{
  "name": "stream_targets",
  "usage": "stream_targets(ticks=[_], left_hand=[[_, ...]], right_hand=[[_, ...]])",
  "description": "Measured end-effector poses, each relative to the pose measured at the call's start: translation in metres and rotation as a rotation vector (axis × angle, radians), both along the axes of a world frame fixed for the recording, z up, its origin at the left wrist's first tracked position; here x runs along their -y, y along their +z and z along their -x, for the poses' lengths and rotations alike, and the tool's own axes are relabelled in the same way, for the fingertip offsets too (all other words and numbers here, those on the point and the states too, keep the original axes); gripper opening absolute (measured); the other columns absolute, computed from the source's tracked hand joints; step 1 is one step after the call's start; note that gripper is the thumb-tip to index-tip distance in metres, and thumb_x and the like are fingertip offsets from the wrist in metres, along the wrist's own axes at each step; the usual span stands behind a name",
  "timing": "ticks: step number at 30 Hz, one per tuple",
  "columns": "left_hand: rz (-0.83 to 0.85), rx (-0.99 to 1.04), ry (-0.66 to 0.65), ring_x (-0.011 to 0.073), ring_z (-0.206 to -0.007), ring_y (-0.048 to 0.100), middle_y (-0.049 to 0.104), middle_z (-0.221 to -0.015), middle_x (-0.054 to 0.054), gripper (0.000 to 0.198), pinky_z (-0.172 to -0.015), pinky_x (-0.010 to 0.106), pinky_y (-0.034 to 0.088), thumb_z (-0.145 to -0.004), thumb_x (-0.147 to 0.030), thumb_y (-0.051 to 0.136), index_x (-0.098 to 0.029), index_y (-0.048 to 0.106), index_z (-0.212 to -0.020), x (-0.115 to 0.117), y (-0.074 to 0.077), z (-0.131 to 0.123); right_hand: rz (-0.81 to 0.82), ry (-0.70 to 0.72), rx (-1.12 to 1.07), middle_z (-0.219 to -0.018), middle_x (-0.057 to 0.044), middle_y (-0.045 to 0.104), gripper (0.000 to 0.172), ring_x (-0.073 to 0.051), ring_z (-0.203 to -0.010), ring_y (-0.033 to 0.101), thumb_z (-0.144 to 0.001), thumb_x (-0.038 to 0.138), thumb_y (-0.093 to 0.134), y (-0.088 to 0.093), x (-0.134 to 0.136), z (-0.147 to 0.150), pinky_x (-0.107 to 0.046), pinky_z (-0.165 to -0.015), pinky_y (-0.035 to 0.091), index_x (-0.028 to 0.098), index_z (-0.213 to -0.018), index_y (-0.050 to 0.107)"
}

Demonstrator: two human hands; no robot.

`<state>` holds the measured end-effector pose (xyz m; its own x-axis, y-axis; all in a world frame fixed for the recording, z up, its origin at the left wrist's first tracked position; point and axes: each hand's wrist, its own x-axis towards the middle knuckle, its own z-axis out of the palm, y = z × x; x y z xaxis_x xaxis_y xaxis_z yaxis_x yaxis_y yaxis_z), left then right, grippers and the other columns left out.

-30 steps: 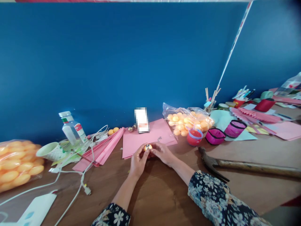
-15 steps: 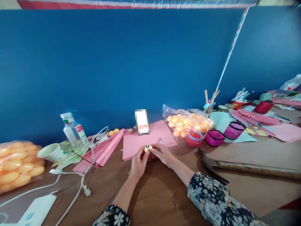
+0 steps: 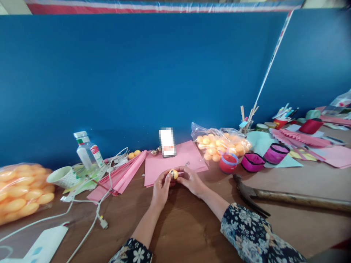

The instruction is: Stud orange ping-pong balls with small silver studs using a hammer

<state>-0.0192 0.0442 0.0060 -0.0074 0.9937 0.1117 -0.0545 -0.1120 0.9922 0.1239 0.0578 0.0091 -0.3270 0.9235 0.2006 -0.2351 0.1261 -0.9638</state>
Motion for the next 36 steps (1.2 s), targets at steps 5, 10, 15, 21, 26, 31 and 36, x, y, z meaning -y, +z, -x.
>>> stream_targets(ticks=[5, 10, 15, 21, 26, 31, 36], left_hand=[[-0.025, -0.003, -0.02, 0.0196, -0.084, 0.061, 0.064, -0.096, 0.008, 0.035, -0.073, 0.033, 0.052, -0.074, -0.038, 0.054, -0.015, 0.057, -0.1, 0.001, 0.0, -0.001], [-0.049, 0.003, -0.043, 0.0193, -0.086, 0.061, 0.065, -0.093, 0.008, 0.032, -0.078, 0.033, 0.05, -0.072, -0.034, 0.058, -0.015, 0.056, -0.098, 0.002, 0.001, -0.002], [-0.045, 0.015, -0.054, 0.0201, -0.088, 0.061, 0.064, -0.097, 0.009, 0.032, -0.078, 0.035, 0.05, -0.075, -0.035, 0.054, -0.015, 0.056, -0.1, 0.002, 0.001, -0.001], [-0.034, -0.03, -0.019, 0.0239, -0.096, 0.059, 0.065, -0.102, 0.01, 0.036, -0.083, 0.037, 0.047, -0.074, -0.035, 0.056, -0.014, 0.06, -0.103, 0.0, -0.003, 0.002], [-0.04, -0.039, 0.021, 0.0248, -0.1, 0.057, 0.064, -0.104, 0.01, 0.037, -0.088, 0.039, 0.044, -0.073, -0.035, 0.057, -0.015, 0.061, -0.104, -0.002, -0.005, 0.003], [-0.006, -0.012, 0.008, 0.0249, -0.099, 0.057, 0.063, -0.107, 0.01, 0.039, -0.084, 0.039, 0.046, -0.076, -0.038, 0.052, -0.014, 0.059, -0.106, 0.0, -0.004, 0.002], [-0.041, -0.06, 0.03, 0.0234, -0.104, 0.054, 0.061, -0.11, 0.008, 0.038, -0.086, 0.035, 0.045, -0.073, -0.037, 0.055, -0.017, 0.059, -0.106, 0.001, 0.001, 0.0]], right_hand=[[0.02, -0.045, 0.01, -0.091, -0.003, 0.061, 0.03, -0.015, -0.081, 0.059, -0.072, 0.035, 0.061, 0.001, 0.003, 0.002, -0.029, -0.074, 0.047, 0.019, -0.096, 0.053], [0.006, -0.04, -0.003, -0.085, -0.002, 0.06, 0.025, -0.014, -0.076, 0.058, -0.073, 0.032, 0.061, -0.002, 0.001, 0.003, -0.029, -0.073, 0.047, 0.02, -0.092, 0.052], [-0.032, -0.064, -0.012, -0.094, -0.003, 0.058, 0.03, -0.016, -0.086, 0.057, -0.071, 0.029, 0.064, -0.007, -0.001, 0.002, -0.03, -0.077, 0.047, 0.021, -0.097, 0.05], [-0.081, -0.062, 0.036, -0.091, -0.002, 0.058, 0.03, -0.015, -0.083, 0.058, -0.071, 0.028, 0.064, -0.009, 0.002, 0.008, -0.03, -0.077, 0.047, 0.021, -0.097, 0.051], [-0.1, -0.073, 0.03, -0.093, -0.003, 0.059, 0.03, -0.016, -0.086, 0.057, -0.071, 0.027, 0.063, -0.01, 0.001, 0.01, -0.031, -0.079, 0.047, 0.021, -0.098, 0.052], [-0.093, -0.033, -0.009, -0.095, -0.004, 0.061, 0.036, -0.018, -0.089, 0.058, -0.067, 0.027, 0.067, -0.008, 0.0, 0.009, -0.033, -0.081, 0.047, 0.019, -0.1, 0.054], [-0.136, -0.062, 0.056, -0.093, -0.004, 0.062, 0.034, -0.016, -0.082, 0.06, -0.071, 0.028, 0.062, -0.007, 0.002, 0.011, -0.03, -0.074, 0.049, 0.019, -0.103, 0.053]])
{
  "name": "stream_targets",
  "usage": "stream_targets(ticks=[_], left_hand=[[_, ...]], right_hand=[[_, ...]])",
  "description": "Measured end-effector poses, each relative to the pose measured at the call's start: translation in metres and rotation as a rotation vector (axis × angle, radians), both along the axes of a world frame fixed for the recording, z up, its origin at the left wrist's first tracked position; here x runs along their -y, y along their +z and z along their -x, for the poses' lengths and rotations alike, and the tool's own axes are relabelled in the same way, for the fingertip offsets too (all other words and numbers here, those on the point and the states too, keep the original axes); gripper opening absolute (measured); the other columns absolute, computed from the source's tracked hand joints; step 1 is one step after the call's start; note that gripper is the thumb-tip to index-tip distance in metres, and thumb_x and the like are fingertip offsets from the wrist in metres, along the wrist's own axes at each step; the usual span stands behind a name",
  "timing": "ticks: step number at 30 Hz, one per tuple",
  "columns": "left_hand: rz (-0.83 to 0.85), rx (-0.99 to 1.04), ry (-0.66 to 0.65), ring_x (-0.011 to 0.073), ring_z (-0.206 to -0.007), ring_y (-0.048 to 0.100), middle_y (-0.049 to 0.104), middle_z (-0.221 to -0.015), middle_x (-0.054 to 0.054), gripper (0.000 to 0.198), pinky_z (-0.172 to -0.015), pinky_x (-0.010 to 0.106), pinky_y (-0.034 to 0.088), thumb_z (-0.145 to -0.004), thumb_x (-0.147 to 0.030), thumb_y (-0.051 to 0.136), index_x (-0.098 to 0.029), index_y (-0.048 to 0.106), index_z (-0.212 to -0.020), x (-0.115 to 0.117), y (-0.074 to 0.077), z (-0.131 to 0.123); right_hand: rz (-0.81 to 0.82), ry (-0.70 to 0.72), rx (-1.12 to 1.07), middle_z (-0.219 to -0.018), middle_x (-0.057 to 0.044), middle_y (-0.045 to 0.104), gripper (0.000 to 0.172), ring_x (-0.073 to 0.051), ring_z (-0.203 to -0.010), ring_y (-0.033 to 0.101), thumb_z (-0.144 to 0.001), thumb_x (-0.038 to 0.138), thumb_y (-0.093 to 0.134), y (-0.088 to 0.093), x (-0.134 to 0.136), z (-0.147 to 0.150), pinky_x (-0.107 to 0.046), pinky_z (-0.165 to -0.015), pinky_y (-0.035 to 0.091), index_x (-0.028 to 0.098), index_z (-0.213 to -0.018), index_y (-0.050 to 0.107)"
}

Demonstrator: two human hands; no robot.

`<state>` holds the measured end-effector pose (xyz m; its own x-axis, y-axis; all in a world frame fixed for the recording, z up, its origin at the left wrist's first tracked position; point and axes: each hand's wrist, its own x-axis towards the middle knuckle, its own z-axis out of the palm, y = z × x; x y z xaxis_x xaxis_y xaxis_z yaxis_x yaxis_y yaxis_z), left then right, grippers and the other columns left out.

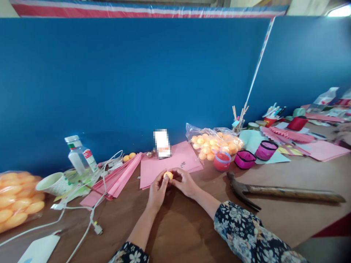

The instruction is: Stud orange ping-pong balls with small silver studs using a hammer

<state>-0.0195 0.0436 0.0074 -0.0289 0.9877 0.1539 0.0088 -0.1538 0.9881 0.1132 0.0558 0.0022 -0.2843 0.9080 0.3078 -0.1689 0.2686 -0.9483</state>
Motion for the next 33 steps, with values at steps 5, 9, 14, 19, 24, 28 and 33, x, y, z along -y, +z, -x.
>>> stream_targets(ticks=[5, 9, 14, 19, 24, 28, 33], left_hand=[[0.072, 0.098, -0.007, 0.0174, -0.078, 0.062, 0.062, -0.097, 0.007, 0.044, -0.07, 0.033, 0.052, -0.075, -0.04, 0.051, -0.019, 0.052, -0.114, 0.0, -0.001, 0.0], [0.061, 0.173, 0.008, 0.0124, -0.058, 0.059, 0.059, -0.067, 0.001, 0.039, -0.054, 0.026, 0.05, -0.08, -0.046, 0.038, -0.016, 0.055, -0.099, 0.002, -0.004, 0.001], [0.053, 0.123, 0.016, 0.0104, -0.047, 0.053, 0.055, -0.052, 0.0, 0.038, -0.043, 0.021, 0.044, -0.08, -0.046, 0.04, -0.013, 0.057, -0.076, 0.002, -0.004, 0.001], [0.033, 0.106, 0.028, 0.0069, -0.042, 0.048, 0.056, -0.059, -0.001, 0.033, -0.036, 0.016, 0.037, -0.08, -0.042, 0.04, -0.014, 0.057, -0.075, 0.002, -0.004, -0.001], [0.026, 0.075, 0.026, 0.0055, -0.04, 0.045, 0.052, -0.051, -0.002, 0.032, -0.034, 0.014, 0.032, -0.079, -0.039, 0.041, -0.013, 0.054, -0.063, 0.005, 0.0, -0.003], [0.019, 0.079, 0.022, 0.0063, -0.04, 0.045, 0.051, -0.048, -0.002, 0.033, -0.036, 0.015, 0.034, -0.079, -0.04, 0.042, -0.014, 0.054, -0.064, 0.006, 0.003, -0.003], [0.022, 0.129, 0.001, 0.0079, -0.046, 0.049, 0.057, -0.058, 0.001, 0.036, -0.041, 0.018, 0.039, -0.081, -0.042, 0.037, -0.013, 0.058, -0.076, 0.003, -0.001, -0.001]], right_hand=[[-0.165, -0.298, 0.48, -0.102, -0.005, 0.061, 0.029, -0.013, -0.082, 0.059, -0.08, 0.026, 0.05, 0.004, -0.014, -0.022, -0.024, -0.069, 0.048, 0.019, -0.108, 0.051], [-0.15, -0.6, 0.822, -0.096, -0.007, 0.063, 0.025, -0.016, -0.085, 0.057, -0.083, 0.019, 0.042, 0.006, -0.032, -0.055, -0.028, -0.076, 0.043, 0.017, -0.104, 0.054], [-0.171, -0.641, 1.037, -0.096, -0.009, 0.061, 0.022, -0.022, -0.093, 0.049, -0.081, 0.019, 0.044, 0.006, -0.037, -0.062, -0.032, -0.081, 0.034, 0.018, -0.095, 0.061], [-0.203, -0.622, 1.179, -0.093, -0.007, 0.061, 0.022, -0.022, -0.093, 0.045, -0.083, 0.022, 0.042, 0.007, -0.035, -0.051, -0.03, -0.08, 0.029, 0.021, -0.093, 0.062], [-0.208, -0.632, 1.25, -0.096, -0.006, 0.06, 0.025, -0.022, -0.092, 0.044, -0.085, 0.024, 0.04, 0.004, -0.038, -0.051, -0.03, -0.077, 0.027, 0.024, -0.101, 0.059], [-0.21, -0.632, 1.279, -0.096, -0.006, 0.06, 0.025, -0.021, -0.091, 0.045, -0.085, 0.025, 0.039, 0.003, -0.04, -0.051, -0.03, -0.076, 0.026, 0.026, -0.102, 0.058], [-0.205, -0.635, 1.295, -0.096, -0.006, 0.06, 0.025, -0.021, -0.089, 0.045, -0.085, 0.026, 0.04, 0.004, -0.039, -0.05, -0.031, -0.076, 0.026, 0.025, -0.102, 0.058]])
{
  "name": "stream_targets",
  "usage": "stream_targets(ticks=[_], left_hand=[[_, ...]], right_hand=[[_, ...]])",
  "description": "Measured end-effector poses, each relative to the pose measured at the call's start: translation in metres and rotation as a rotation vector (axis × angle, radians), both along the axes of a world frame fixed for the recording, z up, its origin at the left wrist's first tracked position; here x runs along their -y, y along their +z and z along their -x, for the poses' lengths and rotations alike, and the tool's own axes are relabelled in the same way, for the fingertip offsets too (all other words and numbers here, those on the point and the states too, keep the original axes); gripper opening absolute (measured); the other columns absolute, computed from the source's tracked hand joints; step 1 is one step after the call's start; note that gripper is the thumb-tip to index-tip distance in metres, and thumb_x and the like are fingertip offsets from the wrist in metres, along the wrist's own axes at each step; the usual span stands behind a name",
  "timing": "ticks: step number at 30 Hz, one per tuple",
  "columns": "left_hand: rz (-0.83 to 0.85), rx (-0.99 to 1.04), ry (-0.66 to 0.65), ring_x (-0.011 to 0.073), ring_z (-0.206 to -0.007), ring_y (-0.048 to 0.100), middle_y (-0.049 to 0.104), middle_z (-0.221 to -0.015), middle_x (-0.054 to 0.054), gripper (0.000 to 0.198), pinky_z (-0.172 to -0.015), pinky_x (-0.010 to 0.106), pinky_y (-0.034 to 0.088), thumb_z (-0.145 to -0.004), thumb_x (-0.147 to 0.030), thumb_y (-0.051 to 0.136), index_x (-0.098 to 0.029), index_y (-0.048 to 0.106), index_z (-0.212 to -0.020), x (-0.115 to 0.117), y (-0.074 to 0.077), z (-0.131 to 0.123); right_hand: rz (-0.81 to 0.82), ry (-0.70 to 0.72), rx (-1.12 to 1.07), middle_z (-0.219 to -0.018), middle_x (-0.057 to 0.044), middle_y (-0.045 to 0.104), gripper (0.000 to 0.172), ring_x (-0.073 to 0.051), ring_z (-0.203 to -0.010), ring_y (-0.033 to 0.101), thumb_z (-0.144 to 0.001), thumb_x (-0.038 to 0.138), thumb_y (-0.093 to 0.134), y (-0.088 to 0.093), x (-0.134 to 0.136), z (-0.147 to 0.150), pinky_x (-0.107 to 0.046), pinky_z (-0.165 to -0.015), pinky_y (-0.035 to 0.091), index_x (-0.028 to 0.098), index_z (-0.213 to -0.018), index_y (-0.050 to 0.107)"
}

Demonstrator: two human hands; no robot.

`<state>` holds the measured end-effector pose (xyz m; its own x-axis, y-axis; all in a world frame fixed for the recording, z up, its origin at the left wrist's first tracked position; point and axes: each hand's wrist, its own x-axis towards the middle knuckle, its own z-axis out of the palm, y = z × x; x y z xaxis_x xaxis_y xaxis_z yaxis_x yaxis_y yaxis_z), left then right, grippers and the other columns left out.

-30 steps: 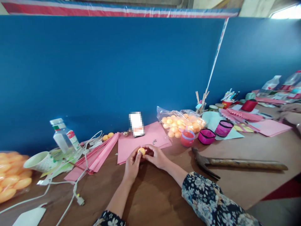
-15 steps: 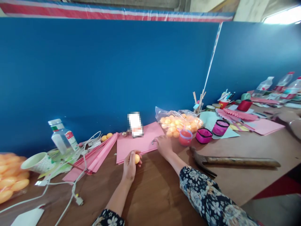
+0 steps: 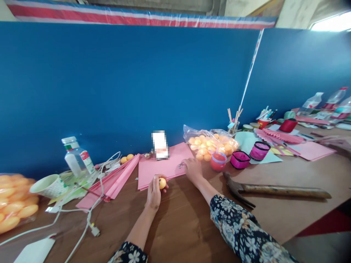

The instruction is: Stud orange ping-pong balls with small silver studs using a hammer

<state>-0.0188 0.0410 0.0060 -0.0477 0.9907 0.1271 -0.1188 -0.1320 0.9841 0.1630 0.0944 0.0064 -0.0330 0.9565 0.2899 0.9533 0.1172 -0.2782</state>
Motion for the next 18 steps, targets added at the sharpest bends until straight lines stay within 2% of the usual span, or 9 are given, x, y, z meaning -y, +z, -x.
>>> stream_targets(ticks=[4, 6, 13, 18], left_hand=[[0.007, 0.05, -0.009, 0.012, -0.066, 0.058, 0.062, -0.087, 0.007, 0.033, -0.051, 0.022, 0.046, -0.079, -0.038, 0.039, -0.015, 0.056, -0.096, -0.0036, -0.0047, 0.0015], [0.015, 0.056, -0.012, 0.0134, -0.071, 0.059, 0.06, -0.094, 0.008, 0.034, -0.055, 0.024, 0.048, -0.078, -0.035, 0.042, -0.014, 0.055, -0.101, -0.0043, -0.0059, 0.002], [0.04, 0.067, -0.001, 0.0141, -0.075, 0.059, 0.058, -0.097, 0.008, 0.037, -0.059, 0.025, 0.049, -0.079, -0.035, 0.042, -0.016, 0.052, -0.109, -0.0041, -0.0073, 0.0022], [0.059, 0.077, 0.001, 0.0145, -0.074, 0.059, 0.058, -0.096, 0.008, 0.036, -0.059, 0.025, 0.049, -0.078, -0.035, 0.044, -0.015, 0.052, -0.108, -0.003, -0.0048, 0.0014]], right_hand=[[0.0, 0.005, 0.001, -0.097, -0.006, 0.06, 0.024, -0.021, -0.088, 0.045, -0.085, 0.025, 0.041, 0.0017, 0.0012, 0.0, -0.03, -0.074, 0.026, 0.025, -0.101, 0.058], [0.002, 0.004, 0.001, -0.095, -0.006, 0.06, 0.023, -0.022, -0.088, 0.046, -0.084, 0.026, 0.042, 0.0019, 0.0013, 0.0, -0.03, -0.074, 0.027, 0.024, -0.098, 0.06], [0.01, -0.009, -0.004, -0.103, -0.008, 0.058, 0.032, -0.023, -0.095, 0.045, -0.084, 0.022, 0.043, -0.0008, -0.0018, 0.0001, -0.031, -0.078, 0.027, 0.021, -0.115, 0.051], [0.025, 0.015, 0.003, -0.1, -0.006, 0.059, 0.024, -0.022, -0.092, 0.045, -0.084, 0.026, 0.042, -0.0005, -0.0018, 0.0, -0.032, -0.076, 0.027, 0.025, -0.102, 0.059]])
